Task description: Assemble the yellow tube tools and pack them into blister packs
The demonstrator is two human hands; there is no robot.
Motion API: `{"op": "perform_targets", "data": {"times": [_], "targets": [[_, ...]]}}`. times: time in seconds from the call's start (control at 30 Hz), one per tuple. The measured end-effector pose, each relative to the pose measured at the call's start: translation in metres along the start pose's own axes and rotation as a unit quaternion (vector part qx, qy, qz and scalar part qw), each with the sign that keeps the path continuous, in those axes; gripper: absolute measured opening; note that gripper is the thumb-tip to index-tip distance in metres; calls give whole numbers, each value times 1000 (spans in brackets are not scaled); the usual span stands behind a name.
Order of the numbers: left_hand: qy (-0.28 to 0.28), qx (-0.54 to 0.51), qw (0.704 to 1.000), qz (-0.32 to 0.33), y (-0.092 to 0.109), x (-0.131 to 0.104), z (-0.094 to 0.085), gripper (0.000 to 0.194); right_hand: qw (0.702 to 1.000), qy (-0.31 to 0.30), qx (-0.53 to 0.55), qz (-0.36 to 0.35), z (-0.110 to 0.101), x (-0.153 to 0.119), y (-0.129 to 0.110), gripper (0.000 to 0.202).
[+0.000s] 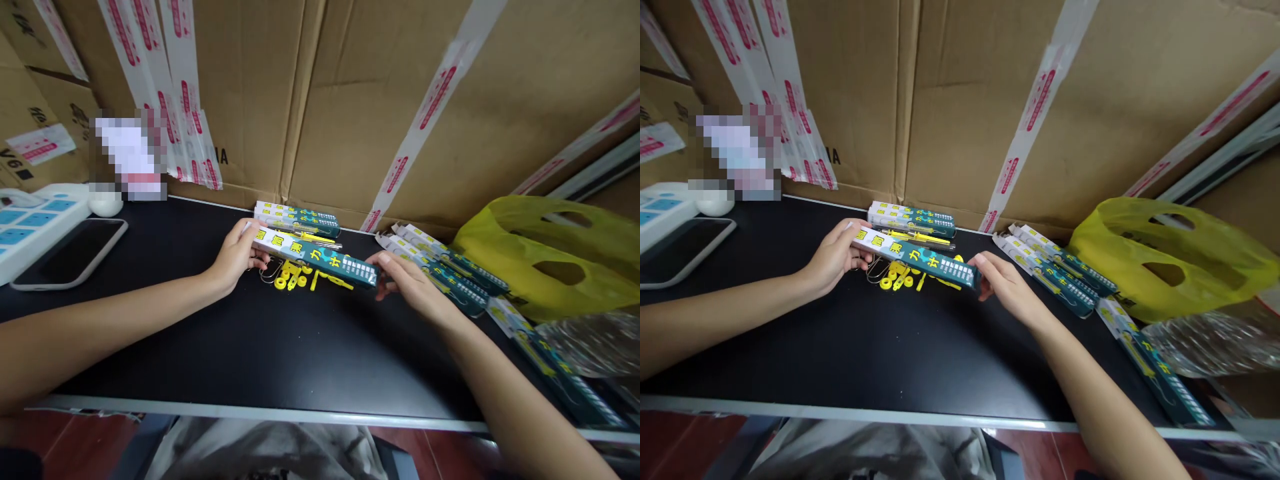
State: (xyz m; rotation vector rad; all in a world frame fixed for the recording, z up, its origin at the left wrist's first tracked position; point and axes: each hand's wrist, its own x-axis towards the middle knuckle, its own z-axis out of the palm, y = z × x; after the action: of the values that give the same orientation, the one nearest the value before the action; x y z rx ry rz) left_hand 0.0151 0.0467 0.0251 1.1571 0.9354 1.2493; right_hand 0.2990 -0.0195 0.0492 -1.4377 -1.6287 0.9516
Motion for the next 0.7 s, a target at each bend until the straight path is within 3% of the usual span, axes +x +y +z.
{"op": "perform_targets", "data": {"times": [0.07,0.5,0.7], "targets": [[8,-8,1000,3,-1,3,-1,13,999,32,21,-12,1,1,3,41],[20,-10,1000,-20,-3,0,0,14,988,45,146,14,12,-2,-1,31],[0,33,999,-31,-4,-3,4,17,987,74,140,26,17,6,16,33]]}}
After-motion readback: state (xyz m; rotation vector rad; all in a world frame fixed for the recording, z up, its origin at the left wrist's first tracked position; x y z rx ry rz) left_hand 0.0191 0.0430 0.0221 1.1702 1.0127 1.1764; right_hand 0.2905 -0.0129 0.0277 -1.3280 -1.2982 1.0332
